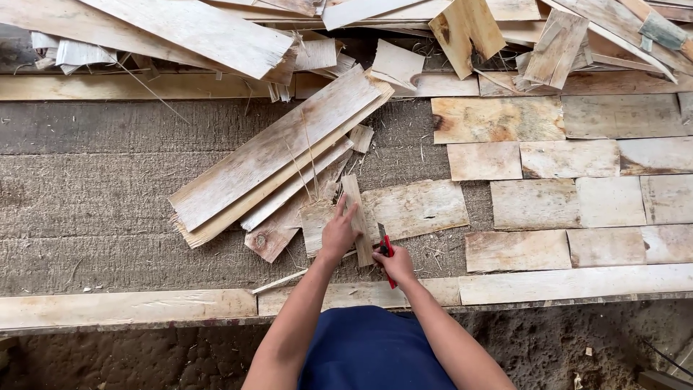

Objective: Trimming thin wood pieces with a utility knife and arranging them into a tiled pattern on a wooden surface.

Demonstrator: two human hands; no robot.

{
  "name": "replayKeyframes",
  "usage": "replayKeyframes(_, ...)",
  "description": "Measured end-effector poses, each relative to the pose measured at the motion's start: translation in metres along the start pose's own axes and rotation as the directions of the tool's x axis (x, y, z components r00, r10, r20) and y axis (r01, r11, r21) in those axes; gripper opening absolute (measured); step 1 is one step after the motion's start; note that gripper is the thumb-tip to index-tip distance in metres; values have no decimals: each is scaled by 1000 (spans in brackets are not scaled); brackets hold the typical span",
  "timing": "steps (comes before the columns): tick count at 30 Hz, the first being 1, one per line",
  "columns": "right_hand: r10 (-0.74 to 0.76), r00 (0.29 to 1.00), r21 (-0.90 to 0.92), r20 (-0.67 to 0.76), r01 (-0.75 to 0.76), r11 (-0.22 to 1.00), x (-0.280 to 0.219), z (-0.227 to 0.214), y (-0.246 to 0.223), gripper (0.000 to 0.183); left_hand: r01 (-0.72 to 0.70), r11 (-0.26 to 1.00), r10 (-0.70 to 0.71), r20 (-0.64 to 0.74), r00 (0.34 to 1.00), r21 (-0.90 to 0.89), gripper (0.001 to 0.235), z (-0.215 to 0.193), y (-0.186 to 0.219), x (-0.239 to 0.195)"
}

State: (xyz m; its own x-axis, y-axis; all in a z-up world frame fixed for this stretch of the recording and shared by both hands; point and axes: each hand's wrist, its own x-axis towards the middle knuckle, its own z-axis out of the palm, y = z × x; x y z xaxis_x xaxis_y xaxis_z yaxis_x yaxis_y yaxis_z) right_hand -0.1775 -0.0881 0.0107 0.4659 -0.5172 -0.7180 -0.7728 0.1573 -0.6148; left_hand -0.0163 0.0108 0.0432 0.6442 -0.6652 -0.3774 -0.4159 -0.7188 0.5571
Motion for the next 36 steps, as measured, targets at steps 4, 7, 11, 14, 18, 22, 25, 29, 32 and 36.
replayKeyframes(4, 6, 1000, -67, -3, -6, 998, -2, -3, -5, 16, -7, 999, 6, 23, 1000, 33, 82, 15, -13, 9)
replayKeyframes(7, 3, 1000, -27, -3, -4, 1000, -6, -5, -9, 20, -25, 999, 24, 23, 999, 34, 87, 19, -17, 9)
replayKeyframes(11, -7, 1000, -57, 8, 7, 998, 0, -3, -4, 17, -28, 999, 27, 27, 999, 28, 87, 5, -5, 1)
replayKeyframes(14, 1, 1000, -27, 12, -1, 1000, -1, -2, -7, 18, -28, 999, 27, 31, 999, 25, 87, 3, -4, 2)
replayKeyframes(18, 12, 1000, 23, 12, -12, 1000, -10, -4, -14, 22, -18, 999, 17, 34, 999, 37, 87, 12, -10, 6)
replayKeyframes(22, 14, 1000, 26, 12, -14, 1000, -12, -5, -16, 21, -20, 998, 19, 19, 1000, 62, 89, 19, -12, 5)
replayKeyframes(25, 25, 1000, 24, 13, -26, 999, -15, -6, -21, 22, -29, 998, 29, 6, 1000, 57, 90, 19, -13, 6)
replayKeyframes(29, 30, 1000, -4, 8, -30, 1000, -17, -6, -23, 21, -38, 998, 38, -1, 999, 48, 91, 20, -14, 6)
replayKeyframes(32, 25, 1000, -2, 1, -25, 1000, -17, -6, -23, 21, -42, 998, 42, -6, 999, 44, 92, 20, -13, 6)
replayKeyframes(36, 10, 1000, -16, -1, -10, 1000, -17, -6, -23, 21, -35, 998, 35, -4, 999, 42, 93, 19, -12, 6)
